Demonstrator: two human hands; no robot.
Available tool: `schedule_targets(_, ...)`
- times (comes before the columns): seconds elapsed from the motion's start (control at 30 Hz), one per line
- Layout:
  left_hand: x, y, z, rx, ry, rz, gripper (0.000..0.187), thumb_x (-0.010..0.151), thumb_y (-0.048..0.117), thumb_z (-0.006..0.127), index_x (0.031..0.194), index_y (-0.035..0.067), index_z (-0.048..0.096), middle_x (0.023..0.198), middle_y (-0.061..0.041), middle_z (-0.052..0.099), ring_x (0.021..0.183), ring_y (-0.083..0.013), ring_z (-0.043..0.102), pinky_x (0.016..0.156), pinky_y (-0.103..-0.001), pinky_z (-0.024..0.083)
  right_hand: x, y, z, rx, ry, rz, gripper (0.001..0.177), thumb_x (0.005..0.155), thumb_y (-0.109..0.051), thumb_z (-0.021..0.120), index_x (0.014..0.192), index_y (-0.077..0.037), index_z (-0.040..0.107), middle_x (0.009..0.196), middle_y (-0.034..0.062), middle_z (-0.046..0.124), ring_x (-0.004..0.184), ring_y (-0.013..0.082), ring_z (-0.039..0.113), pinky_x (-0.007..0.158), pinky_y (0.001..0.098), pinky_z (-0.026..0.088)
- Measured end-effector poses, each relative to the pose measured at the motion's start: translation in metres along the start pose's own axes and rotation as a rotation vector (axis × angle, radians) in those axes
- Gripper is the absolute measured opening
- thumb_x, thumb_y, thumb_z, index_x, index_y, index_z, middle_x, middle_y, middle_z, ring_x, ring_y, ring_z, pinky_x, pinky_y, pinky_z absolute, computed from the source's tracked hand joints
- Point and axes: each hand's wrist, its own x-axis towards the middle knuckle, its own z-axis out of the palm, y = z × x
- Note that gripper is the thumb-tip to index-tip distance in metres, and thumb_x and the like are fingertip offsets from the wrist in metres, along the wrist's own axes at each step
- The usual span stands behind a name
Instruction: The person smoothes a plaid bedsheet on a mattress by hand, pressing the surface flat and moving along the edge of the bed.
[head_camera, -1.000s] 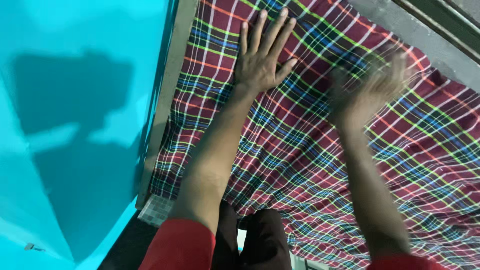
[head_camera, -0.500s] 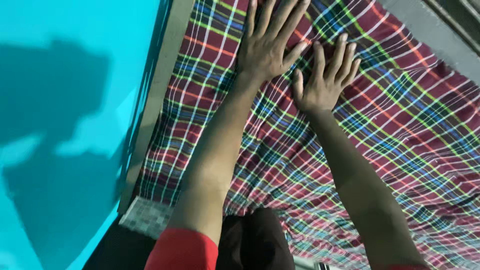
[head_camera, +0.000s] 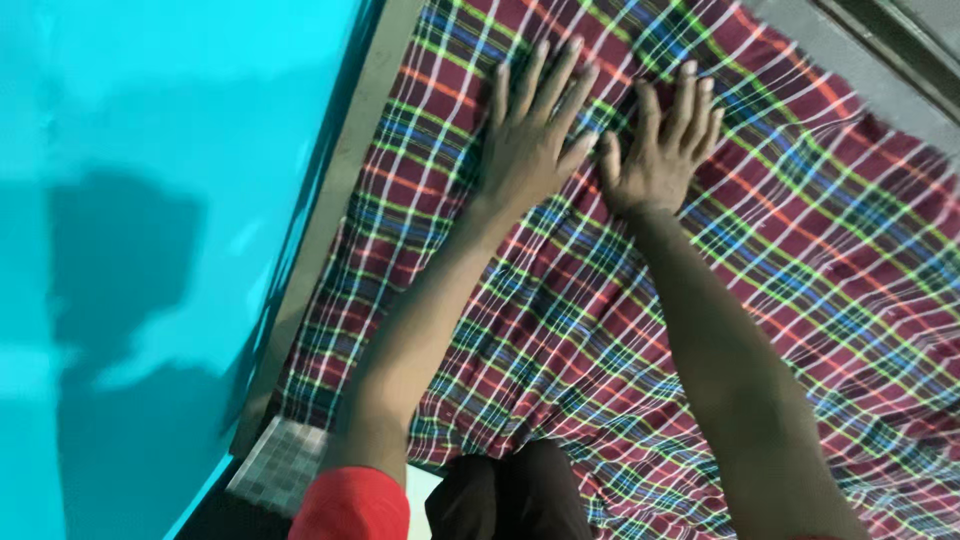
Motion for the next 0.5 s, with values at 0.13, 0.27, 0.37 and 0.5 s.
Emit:
schedule_targets(0.13,-0.088,-0.035,-0.063,0.248,-0.235,-0.243,0.082,0.106,0.074,0.045,0.169,0.031,0.013,0.177,-0.005,0.005,0.164,-0.0361,0.008,0.127,-0.075,0.003,-0.005,0.003,0.003,0.023,-0.096,0.048,0.063,0.115,-0.057,0.044,0.165,-0.020,0.044,0.176,0.0203,0.012,0.162,0.0419,0.007,0.131,0.0638,0.003)
schedule_targets(0.27,-0.072,-0.057,-0.080,0.340,-0.549,-0.351,0.087,0.105,0.085,0.031,0.171,0.033,0.012,0.177,-0.009,0.004,0.164,-0.0372,0.005,0.125,-0.076,0.003,-0.010,0.013,0.013,-0.052,0.031,-0.034,0.066,0.116,-0.055,0.039,0.172,-0.021,0.038,0.178,0.0167,0.010,0.166,0.0380,0.005,0.136,0.0606,0.003)
schedule_targets(0.37,-0.062,-0.050,-0.086,0.265,-0.580,-0.415,0.085,0.104,0.085,0.030,0.171,0.037,0.010,0.179,-0.005,0.003,0.167,-0.0307,0.003,0.127,-0.076,0.002,0.000,0.008,0.005,-0.079,-0.034,-0.005,0.070,0.114,-0.054,0.035,0.175,-0.022,0.033,0.179,0.0192,0.009,0.166,0.0396,0.004,0.136,0.0617,0.003)
schedule_targets(0.5,-0.081,-0.062,-0.073,0.265,-0.522,-0.375,0.086,0.105,0.086,0.034,0.171,0.036,0.012,0.179,-0.005,0.005,0.167,-0.0304,0.004,0.129,-0.074,0.001,-0.007,-0.001,-0.009,-0.050,-0.152,0.043,0.066,0.122,-0.054,0.036,0.175,-0.016,0.026,0.180,0.0247,0.009,0.167,0.0432,0.003,0.137,0.0634,0.002)
